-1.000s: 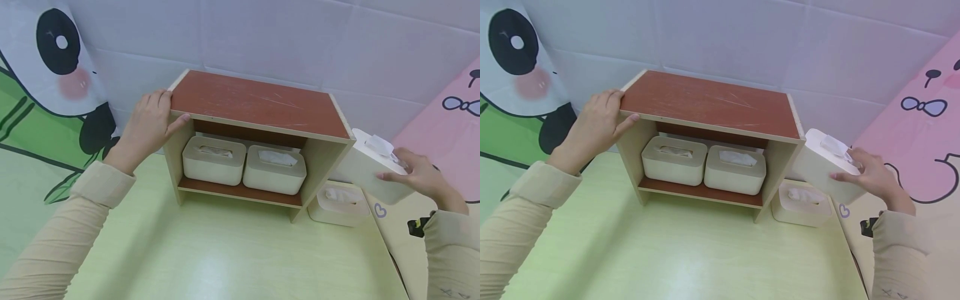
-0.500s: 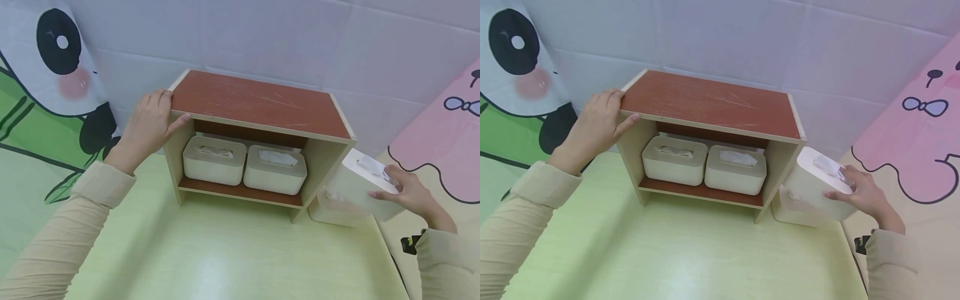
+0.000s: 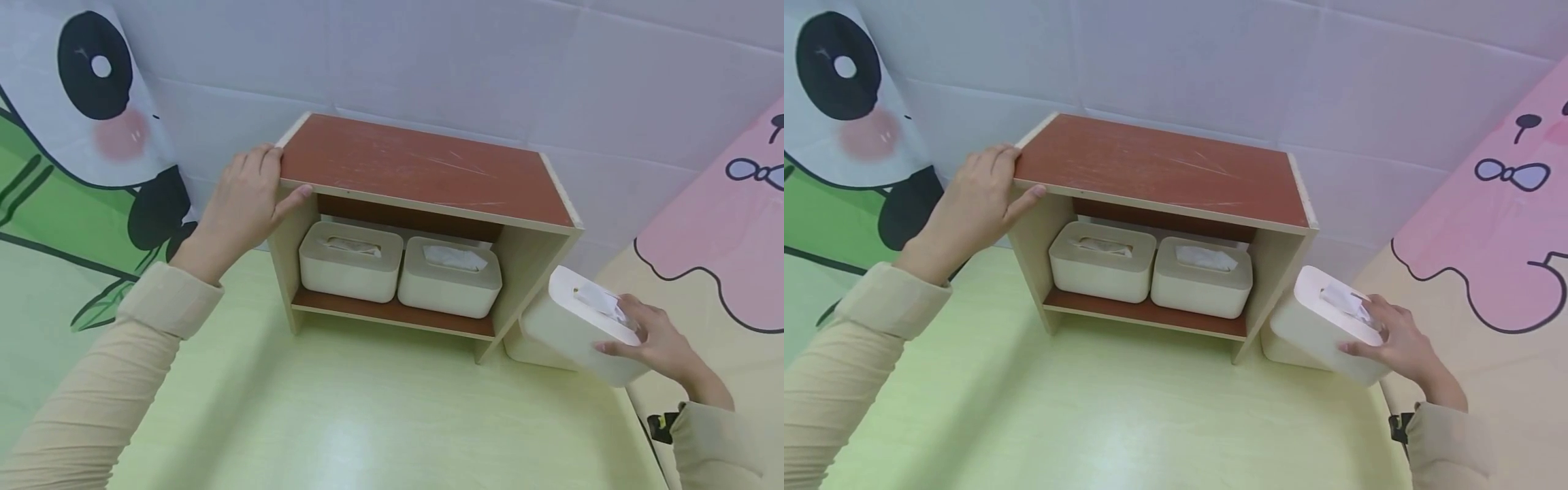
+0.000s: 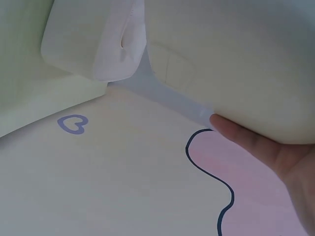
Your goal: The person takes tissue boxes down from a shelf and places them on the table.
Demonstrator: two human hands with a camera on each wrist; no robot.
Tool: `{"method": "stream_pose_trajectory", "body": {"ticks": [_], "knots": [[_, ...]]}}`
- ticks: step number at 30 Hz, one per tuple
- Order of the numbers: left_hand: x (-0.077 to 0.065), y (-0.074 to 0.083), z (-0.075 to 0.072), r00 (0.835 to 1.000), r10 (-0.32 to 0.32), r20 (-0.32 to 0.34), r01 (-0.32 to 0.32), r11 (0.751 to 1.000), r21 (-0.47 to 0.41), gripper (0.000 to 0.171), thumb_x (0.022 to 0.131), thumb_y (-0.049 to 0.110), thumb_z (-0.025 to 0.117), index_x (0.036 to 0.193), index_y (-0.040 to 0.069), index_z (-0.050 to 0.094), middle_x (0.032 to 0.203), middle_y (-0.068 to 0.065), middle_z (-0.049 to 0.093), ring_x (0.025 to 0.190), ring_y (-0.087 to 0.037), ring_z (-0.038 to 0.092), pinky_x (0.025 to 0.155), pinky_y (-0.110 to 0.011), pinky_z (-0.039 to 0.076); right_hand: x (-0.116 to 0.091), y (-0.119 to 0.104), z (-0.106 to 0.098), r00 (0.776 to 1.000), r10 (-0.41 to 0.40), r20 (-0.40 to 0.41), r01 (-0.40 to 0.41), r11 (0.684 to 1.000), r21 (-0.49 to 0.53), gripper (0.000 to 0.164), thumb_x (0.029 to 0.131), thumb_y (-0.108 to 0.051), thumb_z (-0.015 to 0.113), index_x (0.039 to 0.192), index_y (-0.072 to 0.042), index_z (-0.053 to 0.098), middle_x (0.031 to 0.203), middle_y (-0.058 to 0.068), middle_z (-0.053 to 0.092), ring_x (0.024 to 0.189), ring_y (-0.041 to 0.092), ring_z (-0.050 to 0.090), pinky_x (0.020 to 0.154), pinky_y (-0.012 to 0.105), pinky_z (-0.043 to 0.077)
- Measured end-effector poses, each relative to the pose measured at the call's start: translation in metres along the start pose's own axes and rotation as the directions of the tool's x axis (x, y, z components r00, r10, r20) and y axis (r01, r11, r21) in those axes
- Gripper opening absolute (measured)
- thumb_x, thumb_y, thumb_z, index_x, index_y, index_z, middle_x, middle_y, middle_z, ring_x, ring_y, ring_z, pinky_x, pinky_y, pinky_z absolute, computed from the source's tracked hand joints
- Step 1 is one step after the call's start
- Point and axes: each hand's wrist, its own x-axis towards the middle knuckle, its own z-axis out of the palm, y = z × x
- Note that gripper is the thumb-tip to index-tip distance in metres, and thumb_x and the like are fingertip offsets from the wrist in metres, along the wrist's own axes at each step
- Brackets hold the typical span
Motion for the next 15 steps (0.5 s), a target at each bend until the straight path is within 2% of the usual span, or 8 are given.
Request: {"method": "stream_pose_trajectory", "body": {"ticks": [3, 6, 11, 15], "knots": [[0.0, 0.0, 0.001, 1.0, 0.009, -0.008, -0.009, 1.0, 0.005, 0.067, 0.091, 0.043, 0.051, 0.126, -0.013, 0.04, 0.123, -0.03, 0.047, 0.112, -0.044, 0.044, 0.097, -0.053, 0.035, -0.005, 0.003, 0.005, 0.999, 0.035, 0.026, -0.035, 0.999, 0.0, 0.08, 0.071, -0.031, 0.076, 0.137, -0.01, 0.035, 0.126, 0.021, 0.039, 0.112, 0.043, 0.029, 0.07, 0.053, 0.043], [0.0, 0.0, 0.001, 1.0, 0.015, -0.019, -0.015, 1.0, 0.009, 0.067, 0.091, 0.042, 0.051, 0.125, -0.014, 0.04, 0.123, -0.031, 0.047, 0.112, -0.044, 0.044, 0.097, -0.053, 0.035, -0.01, 0.005, 0.011, 0.997, 0.06, 0.039, -0.06, 0.998, 0.008, 0.089, 0.071, -0.031, 0.076, 0.142, -0.007, 0.028, 0.138, 0.026, 0.03, 0.119, 0.047, 0.023, 0.075, 0.062, 0.038], [0.001, 0.0, 0.003, 1.0, 0.016, -0.023, -0.016, 1.0, 0.002, 0.067, 0.091, 0.042, 0.051, 0.126, -0.014, 0.04, 0.123, -0.031, 0.047, 0.113, -0.044, 0.044, 0.097, -0.052, 0.035, -0.017, 0.007, 0.022, 0.998, 0.054, 0.046, -0.055, 0.998, 0.034, 0.094, 0.069, -0.029, 0.077, 0.144, -0.007, 0.025, 0.147, 0.026, 0.018, 0.126, 0.051, 0.016, 0.081, 0.067, 0.028], [0.001, 0.0, 0.004, 1.0, 0.011, -0.016, -0.011, 1.0, 0.001, 0.067, 0.091, 0.043, 0.051, 0.126, -0.013, 0.04, 0.123, -0.03, 0.047, 0.113, -0.044, 0.044, 0.097, -0.052, 0.035, -0.02, 0.007, 0.031, 0.999, 0.034, 0.041, -0.036, 0.998, 0.058, 0.091, 0.067, -0.029, 0.079, 0.143, -0.013, 0.03, 0.147, 0.026, 0.02, 0.126, 0.05, 0.016, 0.082, 0.066, 0.024]]}}
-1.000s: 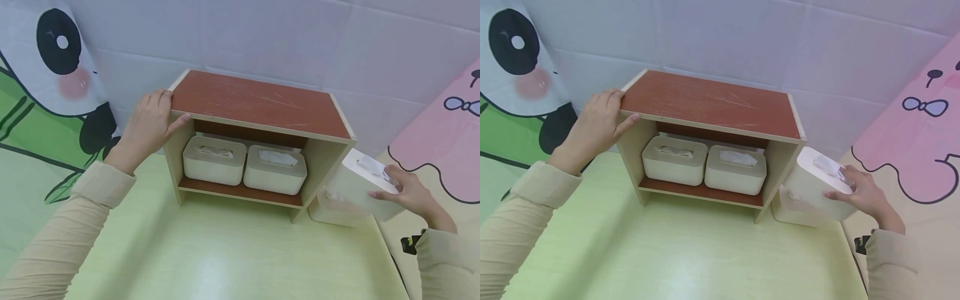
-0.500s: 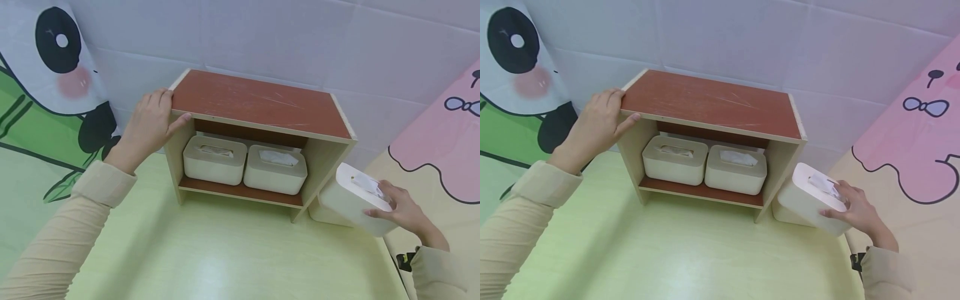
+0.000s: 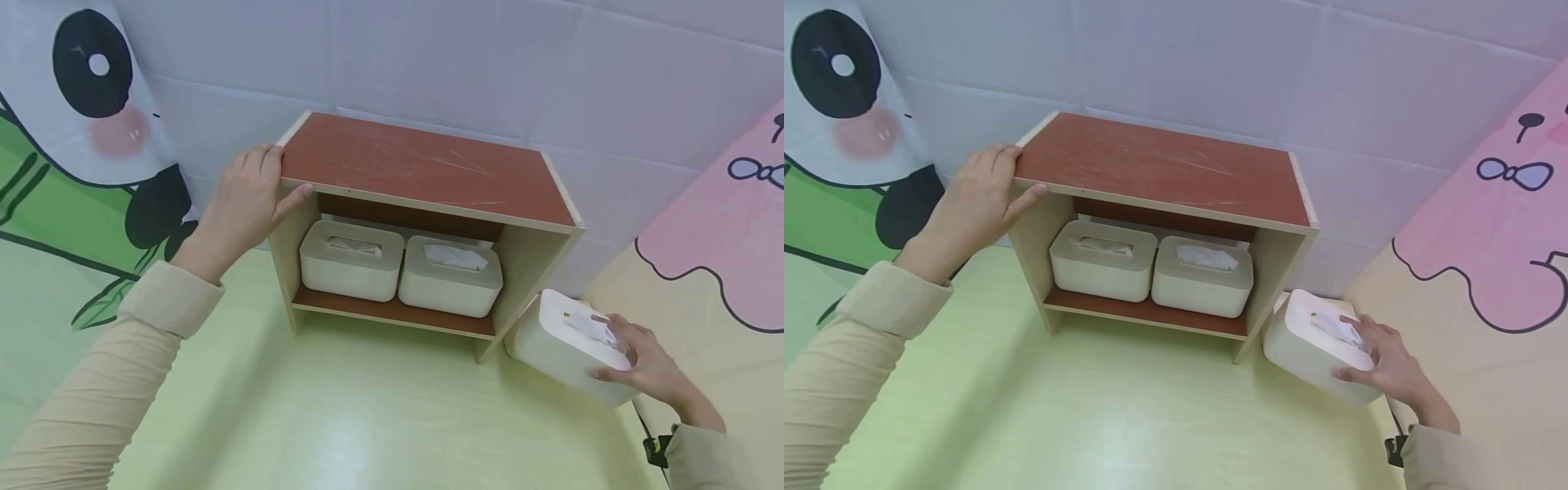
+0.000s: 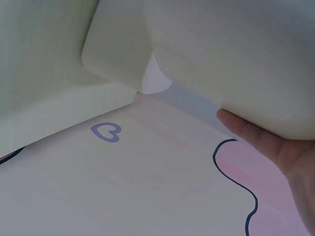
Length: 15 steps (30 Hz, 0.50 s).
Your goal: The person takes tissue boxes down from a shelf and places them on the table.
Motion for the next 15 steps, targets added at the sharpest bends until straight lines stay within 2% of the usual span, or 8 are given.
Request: {"method": "stream_pose_trajectory", "body": {"ticks": [8, 12, 15], "knots": [[0.0, 0.0, 0.001, 1.0, -0.008, 0.016, 0.008, 1.0, 0.003, 0.068, 0.091, 0.044, 0.05, 0.127, -0.013, 0.039, 0.125, -0.03, 0.046, 0.113, -0.044, 0.044, 0.096, -0.053, 0.036, -0.008, 0.002, 0.02, 0.999, -0.049, -0.003, 0.049, 0.999, -0.005, 0.088, 0.064, -0.03, 0.081, 0.14, -0.021, 0.036, 0.144, 0.023, 0.027, 0.125, 0.049, 0.019, 0.08, 0.07, 0.023], [0.0, 0.0, 0.001, 1.0, -0.007, 0.008, 0.007, 1.0, 0.003, 0.067, 0.091, 0.043, 0.051, 0.126, -0.013, 0.039, 0.124, -0.03, 0.047, 0.113, -0.045, 0.044, 0.095, -0.054, 0.036, -0.01, 0.004, 0.03, 0.996, -0.087, -0.014, 0.087, 0.996, 0.022, 0.086, 0.063, -0.029, 0.082, 0.138, -0.02, 0.039, 0.141, 0.022, 0.032, 0.129, 0.052, 0.013, 0.087, 0.076, 0.013], [0.0, 0.0, 0.001, 1.0, -0.003, 0.002, 0.003, 1.0, -0.001, 0.067, 0.091, 0.042, 0.051, 0.125, -0.014, 0.04, 0.123, -0.03, 0.047, 0.113, -0.045, 0.044, 0.096, -0.053, 0.035, -0.012, 0.004, 0.036, 0.996, -0.087, -0.009, 0.088, 0.996, 0.027, 0.086, 0.063, -0.03, 0.082, 0.137, -0.019, 0.04, 0.142, 0.025, 0.03, 0.129, 0.053, 0.013, 0.087, 0.078, 0.011]]}}
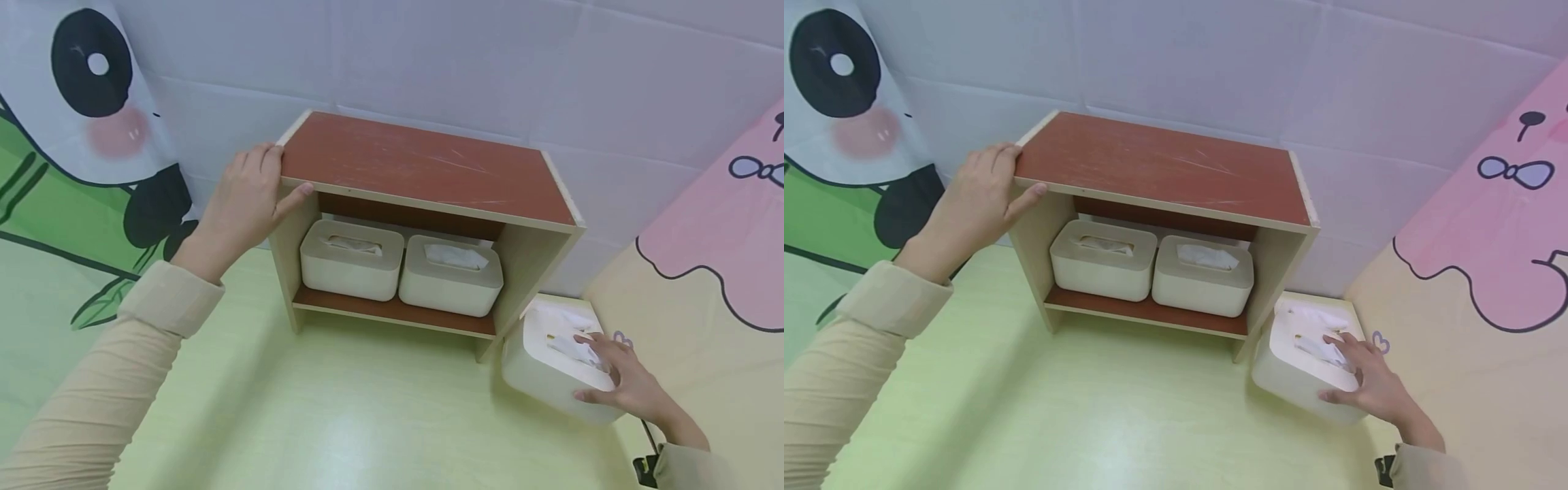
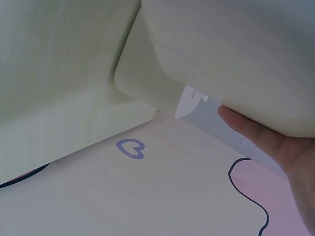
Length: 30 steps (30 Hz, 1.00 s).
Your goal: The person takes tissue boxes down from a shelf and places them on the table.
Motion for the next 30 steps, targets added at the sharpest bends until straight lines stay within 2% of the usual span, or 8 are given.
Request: {"method": "stream_pose_trajectory", "body": {"ticks": [5, 9, 14, 20, 25, 30], "knots": [[0.0, 0.001, -0.001, 1.0, 0.001, -0.004, -0.001, 1.0, 0.0, 0.066, 0.091, 0.042, 0.051, 0.124, -0.014, 0.04, 0.123, -0.03, 0.047, 0.113, -0.044, 0.044, 0.098, -0.052, 0.035, -0.004, 0.002, 0.009, 1.0, 0.004, 0.001, -0.004, 0.999, -0.04, 0.088, 0.059, -0.033, 0.083, 0.136, -0.021, 0.042, 0.14, 0.024, 0.033, 0.122, 0.044, 0.023, 0.079, 0.071, 0.024], [-0.001, 0.0, -0.001, 1.0, 0.003, -0.007, -0.003, 1.0, 0.006, 0.066, 0.091, 0.043, 0.052, 0.123, -0.014, 0.041, 0.122, -0.03, 0.048, 0.112, -0.044, 0.045, 0.097, -0.052, 0.035, -0.007, 0.005, 0.018, 1.0, -0.005, 0.005, 0.005, 0.999, -0.048, 0.089, 0.058, -0.034, 0.084, 0.136, -0.02, 0.043, 0.139, 0.023, 0.034, 0.119, 0.038, 0.025, 0.076, 0.068, 0.029], [-0.001, 0.0, -0.001, 1.0, 0.005, -0.006, -0.005, 1.0, 0.013, 0.067, 0.091, 0.043, 0.051, 0.125, -0.014, 0.04, 0.123, -0.03, 0.048, 0.112, -0.044, 0.045, 0.095, -0.053, 0.037, -0.01, 0.012, 0.028, 1.0, -0.02, -0.014, 0.02, 0.999, -0.034, 0.087, 0.055, -0.034, 0.085, 0.132, -0.019, 0.047, 0.137, 0.028, 0.035, 0.118, 0.042, 0.027, 0.08, 0.066, 0.027], [-0.001, 0.001, -0.002, 1.0, 0.006, -0.009, -0.006, 1.0, 0.007, 0.066, 0.091, 0.042, 0.051, 0.124, -0.014, 0.041, 0.122, -0.03, 0.048, 0.112, -0.044, 0.045, 0.096, -0.052, 0.036, -0.013, 0.023, 0.038, 0.998, -0.048, -0.031, 0.046, 0.996, -0.076, 0.087, 0.053, -0.036, 0.086, 0.129, -0.018, 0.049, 0.135, 0.032, 0.037, 0.113, 0.047, 0.033, 0.081, 0.059, 0.028], [-0.001, 0.001, -0.002, 1.0, 0.005, -0.006, -0.005, 1.0, 0.009, 0.067, 0.091, 0.042, 0.051, 0.125, -0.014, 0.04, 0.122, -0.03, 0.048, 0.112, -0.044, 0.045, 0.096, -0.052, 0.037, -0.015, 0.026, 0.042, 1.0, -0.016, 0.0, 0.016, 0.998, -0.054, 0.089, 0.054, -0.037, 0.085, 0.132, -0.019, 0.046, 0.139, 0.033, 0.031, 0.116, 0.046, 0.03, 0.078, 0.063, 0.03], [-0.001, 0.001, -0.002, 1.0, -0.004, 0.005, 0.004, 1.0, 0.007, 0.067, 0.091, 0.043, 0.051, 0.126, -0.014, 0.04, 0.123, -0.03, 0.047, 0.112, -0.044, 0.045, 0.096, -0.053, 0.036, -0.017, 0.031, 0.045, 0.999, 0.014, 0.037, -0.011, 0.998, -0.069, 0.09, 0.056, -0.04, 0.084, 0.134, -0.02, 0.044, 0.141, 0.032, 0.028, 0.118, 0.046, 0.028, 0.072, 0.073, 0.031]]}}
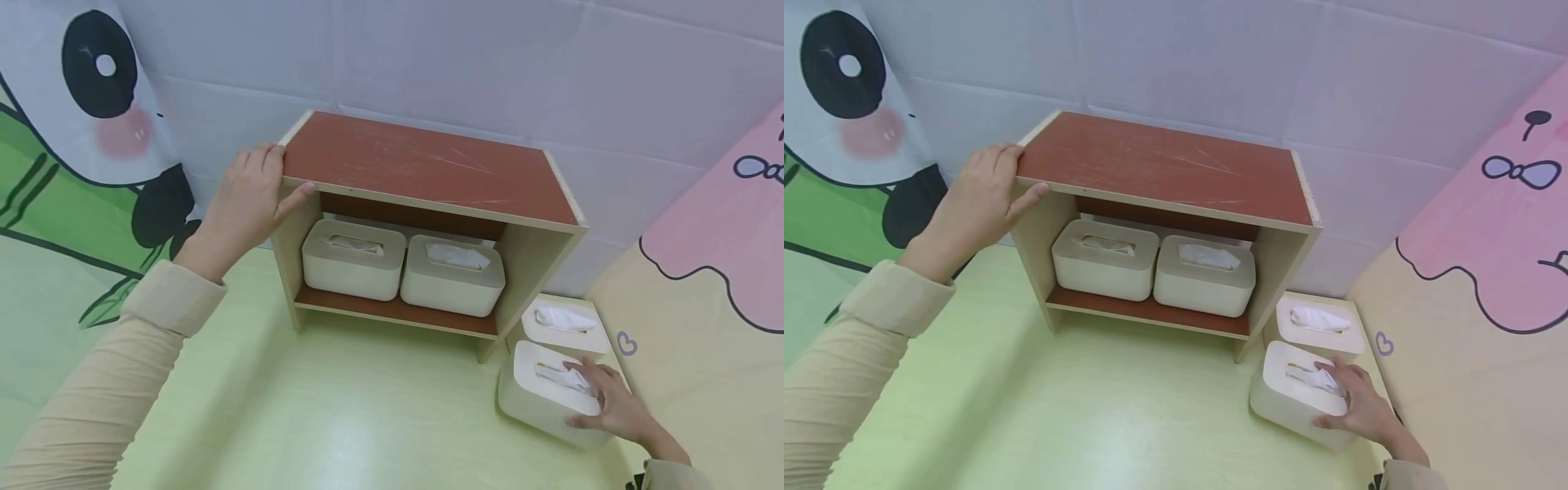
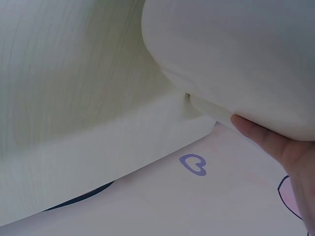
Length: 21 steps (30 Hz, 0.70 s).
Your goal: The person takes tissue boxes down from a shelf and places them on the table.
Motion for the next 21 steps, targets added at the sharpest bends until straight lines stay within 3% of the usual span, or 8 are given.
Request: {"method": "stream_pose_trajectory", "body": {"ticks": [5, 21], "knots": [[0.0, -0.001, 0.0, 1.0, -0.008, 0.005, 0.008, 1.0, -0.001, 0.067, 0.091, 0.043, 0.05, 0.127, -0.013, 0.039, 0.124, -0.03, 0.047, 0.112, -0.044, 0.044, 0.096, -0.053, 0.036, -0.001, 0.004, 0.004, 1.0, -0.003, 0.017, 0.003, 1.0, 0.001, 0.09, 0.057, -0.041, 0.084, 0.134, -0.019, 0.043, 0.141, 0.032, 0.027, 0.118, 0.046, 0.027, 0.069, 0.077, 0.03], [0.0, -0.004, 0.002, 1.0, -0.006, 0.003, 0.006, 1.0, -0.002, 0.068, 0.091, 0.043, 0.05, 0.127, -0.013, 0.039, 0.125, -0.03, 0.047, 0.113, -0.044, 0.044, 0.097, -0.052, 0.035, -0.001, 0.012, 0.008, 0.999, -0.034, 0.015, 0.033, 0.999, 0.024, 0.092, 0.054, -0.038, 0.086, 0.133, -0.016, 0.043, 0.139, 0.034, 0.028, 0.118, 0.046, 0.024, 0.073, 0.07, 0.031]]}}
